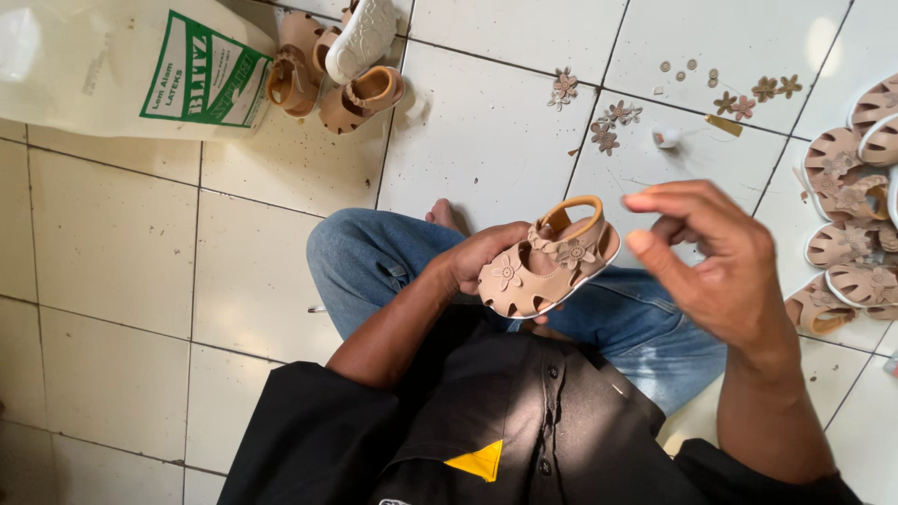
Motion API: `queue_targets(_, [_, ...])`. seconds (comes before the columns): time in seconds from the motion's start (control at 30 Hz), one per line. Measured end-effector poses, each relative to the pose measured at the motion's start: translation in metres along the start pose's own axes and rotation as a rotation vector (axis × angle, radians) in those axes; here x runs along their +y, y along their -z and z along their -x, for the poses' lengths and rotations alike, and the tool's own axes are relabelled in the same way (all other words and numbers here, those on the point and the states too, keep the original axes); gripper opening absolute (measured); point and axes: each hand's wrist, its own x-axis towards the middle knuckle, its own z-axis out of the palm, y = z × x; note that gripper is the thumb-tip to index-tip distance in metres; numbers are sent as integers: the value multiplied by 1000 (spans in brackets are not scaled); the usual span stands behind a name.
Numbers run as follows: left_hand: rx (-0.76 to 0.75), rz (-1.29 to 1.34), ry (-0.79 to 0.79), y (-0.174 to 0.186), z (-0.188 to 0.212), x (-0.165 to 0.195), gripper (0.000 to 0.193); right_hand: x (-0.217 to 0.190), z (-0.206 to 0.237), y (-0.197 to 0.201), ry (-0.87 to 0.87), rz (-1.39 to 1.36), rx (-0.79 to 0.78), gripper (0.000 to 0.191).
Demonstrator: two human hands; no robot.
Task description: The person sits on the tiled floor and glues small flower-shaped decorations onto children's sandals. They hold a sandal in one hand, apply glue from a squeeze bottle onto the shoe upper, press a flower piece onto the glued spot, and repeat across the shoe surface, working through sandals from piles on the floor.
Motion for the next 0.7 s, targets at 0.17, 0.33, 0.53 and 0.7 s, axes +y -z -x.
queue_targets(0.17, [65, -262, 73, -11, 5, 12, 52, -16, -13, -1, 86, 90, -308, 39])
queue_targets(0.33, [100, -345, 71, -21, 2, 17, 49, -26, -16, 3, -92, 223, -501, 38])
queue_targets(0.53, [-52, -492, 49, -22, -1, 15, 49, -17, -2, -6, -136, 234, -494, 24])
queue_targets(0.7, [-35, -495, 113, -26, -3, 16, 49, -15, 6, -6, -68, 114, -413, 25])
